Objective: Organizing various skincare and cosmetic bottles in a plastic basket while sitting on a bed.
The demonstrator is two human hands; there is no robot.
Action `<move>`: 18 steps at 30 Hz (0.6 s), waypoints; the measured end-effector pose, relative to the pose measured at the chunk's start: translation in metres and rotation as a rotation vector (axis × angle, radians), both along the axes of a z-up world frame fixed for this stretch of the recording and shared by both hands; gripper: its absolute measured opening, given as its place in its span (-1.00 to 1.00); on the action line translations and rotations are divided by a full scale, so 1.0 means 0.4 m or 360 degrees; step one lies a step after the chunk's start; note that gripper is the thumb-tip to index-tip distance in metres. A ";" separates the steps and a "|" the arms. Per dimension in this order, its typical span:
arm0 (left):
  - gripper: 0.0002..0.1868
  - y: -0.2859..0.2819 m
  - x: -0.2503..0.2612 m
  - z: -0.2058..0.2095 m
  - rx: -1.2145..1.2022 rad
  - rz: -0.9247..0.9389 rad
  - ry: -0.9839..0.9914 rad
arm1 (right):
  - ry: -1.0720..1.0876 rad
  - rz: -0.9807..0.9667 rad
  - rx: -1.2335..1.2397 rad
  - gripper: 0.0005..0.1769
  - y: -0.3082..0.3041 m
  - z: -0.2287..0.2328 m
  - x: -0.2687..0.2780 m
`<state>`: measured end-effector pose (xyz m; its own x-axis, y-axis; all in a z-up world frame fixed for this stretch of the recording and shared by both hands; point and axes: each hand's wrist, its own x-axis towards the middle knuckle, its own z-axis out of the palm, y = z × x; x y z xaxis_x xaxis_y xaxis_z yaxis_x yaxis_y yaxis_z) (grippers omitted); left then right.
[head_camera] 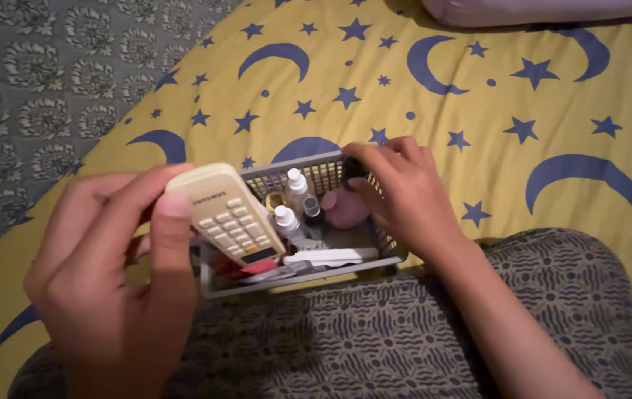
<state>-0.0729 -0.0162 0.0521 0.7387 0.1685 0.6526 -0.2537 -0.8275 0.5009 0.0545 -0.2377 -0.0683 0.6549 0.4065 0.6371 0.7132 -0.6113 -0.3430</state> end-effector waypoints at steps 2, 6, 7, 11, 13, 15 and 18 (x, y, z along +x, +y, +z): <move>-0.83 0.016 -0.007 -0.017 0.0055 0.0029 0.0006 | -0.0026 0.0010 -0.0028 -0.50 0.004 -0.015 0.007; -0.82 0.028 -0.013 -0.036 0.0083 0.0010 0.0021 | 0.0001 -0.0072 -0.0174 -0.43 0.001 -0.017 0.011; -0.82 0.027 -0.014 -0.036 0.0083 0.0013 0.0024 | 0.0004 -0.0069 -0.0174 -0.43 0.001 -0.019 0.010; -0.82 0.025 -0.013 -0.055 -0.0005 0.0044 0.0094 | 0.0085 -0.0053 -0.0234 -0.41 -0.010 -0.017 0.004; -0.81 0.032 -0.016 -0.068 -0.0038 0.0054 0.0108 | 0.0062 -0.0044 -0.0183 -0.43 -0.007 -0.014 -0.002; -0.82 0.033 -0.015 -0.081 0.0019 -0.0019 0.0055 | 0.0032 -0.0058 -0.0121 -0.49 -0.009 -0.012 -0.004; -0.82 0.021 -0.011 -0.069 -0.0113 -0.0053 0.0054 | -0.0038 -0.0055 -0.0126 -0.49 -0.006 -0.021 0.003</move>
<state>-0.0774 -0.0078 0.0244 0.7660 0.1887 0.6146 -0.2623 -0.7810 0.5668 0.0559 -0.2399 -0.0769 0.6544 0.4338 0.6193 0.6987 -0.6600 -0.2760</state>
